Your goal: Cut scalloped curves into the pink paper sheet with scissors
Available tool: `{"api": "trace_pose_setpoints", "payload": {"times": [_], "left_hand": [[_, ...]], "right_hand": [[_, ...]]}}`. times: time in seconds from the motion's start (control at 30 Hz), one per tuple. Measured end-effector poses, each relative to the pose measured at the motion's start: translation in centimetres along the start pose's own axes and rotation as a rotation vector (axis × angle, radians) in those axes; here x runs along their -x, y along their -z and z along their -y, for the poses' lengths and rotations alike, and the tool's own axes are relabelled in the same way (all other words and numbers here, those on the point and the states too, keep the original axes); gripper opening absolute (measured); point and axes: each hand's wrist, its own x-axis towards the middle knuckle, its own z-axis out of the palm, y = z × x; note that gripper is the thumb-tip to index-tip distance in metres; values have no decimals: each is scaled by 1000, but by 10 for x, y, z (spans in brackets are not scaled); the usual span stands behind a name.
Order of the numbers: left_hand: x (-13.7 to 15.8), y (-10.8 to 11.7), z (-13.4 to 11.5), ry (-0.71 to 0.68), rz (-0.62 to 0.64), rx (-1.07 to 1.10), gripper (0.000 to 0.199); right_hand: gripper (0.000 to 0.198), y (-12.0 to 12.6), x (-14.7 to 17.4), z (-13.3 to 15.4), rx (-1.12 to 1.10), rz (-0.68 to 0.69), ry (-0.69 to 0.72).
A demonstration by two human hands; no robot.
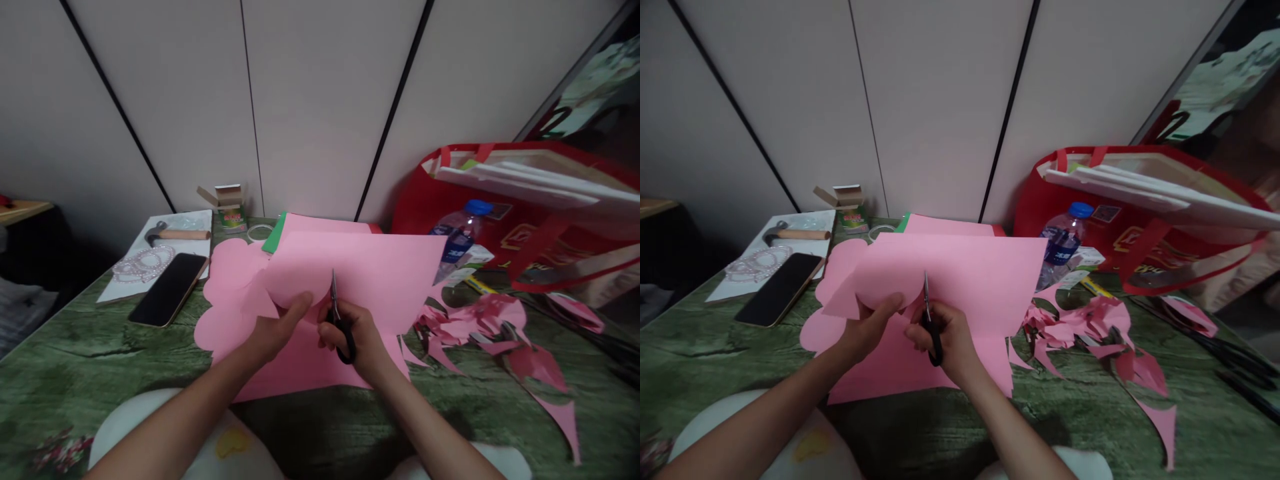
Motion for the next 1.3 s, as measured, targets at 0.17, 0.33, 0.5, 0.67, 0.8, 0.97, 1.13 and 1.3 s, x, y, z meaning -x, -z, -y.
{"api": "trace_pose_setpoints", "payload": {"times": [0.17, 0.33, 0.5, 0.67, 0.8, 0.97, 1.13, 1.3], "left_hand": [[6, -3, -13, -165, 89, -19, 26], [6, -5, -15, -103, -13, 15, 20], [3, -4, -9, -79, -41, 63, 17], [4, -5, -4, -40, 5, 56, 19], [5, -5, -2, -4, 23, 77, 19], [5, -4, -3, -18, 9, 50, 19], [5, -4, -2, -29, -8, 21, 21], [3, -4, -2, -45, -5, 27, 19]], "right_hand": [[24, -12, -3, 5, -46, 39, 5], [25, -18, -12, 6, -79, 82, 14], [26, -17, -17, 6, -64, 107, 30], [25, -9, -15, 2, -12, 121, 31], [23, -5, -14, 0, -2, 138, 41], [24, -3, -15, 0, -9, 151, 49], [25, -3, -14, 1, 1, 148, 44], [27, -2, -15, 0, 2, 144, 28]]}}
